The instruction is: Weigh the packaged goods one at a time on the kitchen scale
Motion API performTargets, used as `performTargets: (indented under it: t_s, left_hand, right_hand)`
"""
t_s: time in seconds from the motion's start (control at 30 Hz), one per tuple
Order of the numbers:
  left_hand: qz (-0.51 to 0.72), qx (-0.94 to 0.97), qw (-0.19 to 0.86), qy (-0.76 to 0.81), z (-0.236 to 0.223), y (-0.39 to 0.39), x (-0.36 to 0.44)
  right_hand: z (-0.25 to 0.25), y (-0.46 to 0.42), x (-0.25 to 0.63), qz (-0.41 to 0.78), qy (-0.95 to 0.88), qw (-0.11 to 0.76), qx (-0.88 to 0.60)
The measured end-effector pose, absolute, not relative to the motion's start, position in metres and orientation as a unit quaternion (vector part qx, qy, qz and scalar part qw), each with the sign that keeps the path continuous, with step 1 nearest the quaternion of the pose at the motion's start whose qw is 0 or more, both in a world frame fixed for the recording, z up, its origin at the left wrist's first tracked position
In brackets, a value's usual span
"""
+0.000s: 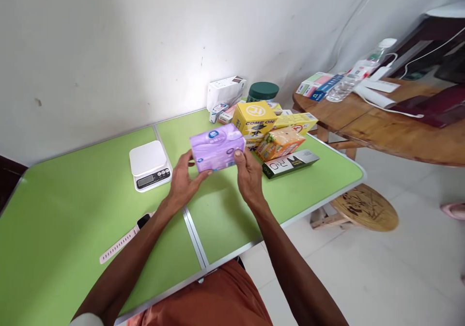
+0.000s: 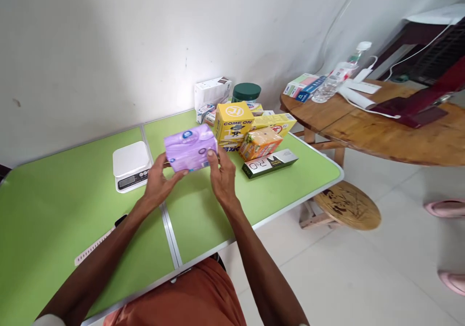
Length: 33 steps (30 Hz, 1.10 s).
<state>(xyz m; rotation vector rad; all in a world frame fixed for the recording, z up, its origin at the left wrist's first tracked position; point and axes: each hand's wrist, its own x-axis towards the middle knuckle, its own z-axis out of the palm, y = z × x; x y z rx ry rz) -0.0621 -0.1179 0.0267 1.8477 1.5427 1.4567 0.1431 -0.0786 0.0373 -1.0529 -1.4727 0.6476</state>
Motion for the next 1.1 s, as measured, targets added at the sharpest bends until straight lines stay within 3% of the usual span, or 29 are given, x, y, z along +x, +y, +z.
performTargets:
  t_s: [0.17, 0.3, 0.53, 0.87, 1.1]
  left_hand:
    - [0.47, 0.67, 0.227, 0.528, -0.024, -0.072, -0.021]
    - [0.454, 0.67, 0.203, 0.551, -0.046, -0.04, -0.013]
    - [0.428, 0.682, 0.165, 0.57, -0.045, -0.017, -0.009]
    - [0.411, 0.664, 0.177, 0.599, -0.044, 0.019, 0.0]
    - [0.409, 0.648, 0.159, 0.622, -0.039, 0.044, -0.006]
  right_hand:
    - [-0.001, -0.054, 0.188, 0.277, -0.609, 0.543, -0.507]
    - [-0.021, -0.033, 0.197, 0.3, -0.628, 0.508, -0.507]
    - [-0.032, -0.028, 0.198, 0.252, -0.652, 0.477, -0.533]
    - [-0.048, 0.012, 0.186, 0.213, -0.625, 0.515, -0.547]
    - [-0.047, 0.038, 0.162, 0.234, -0.596, 0.498, -0.585]
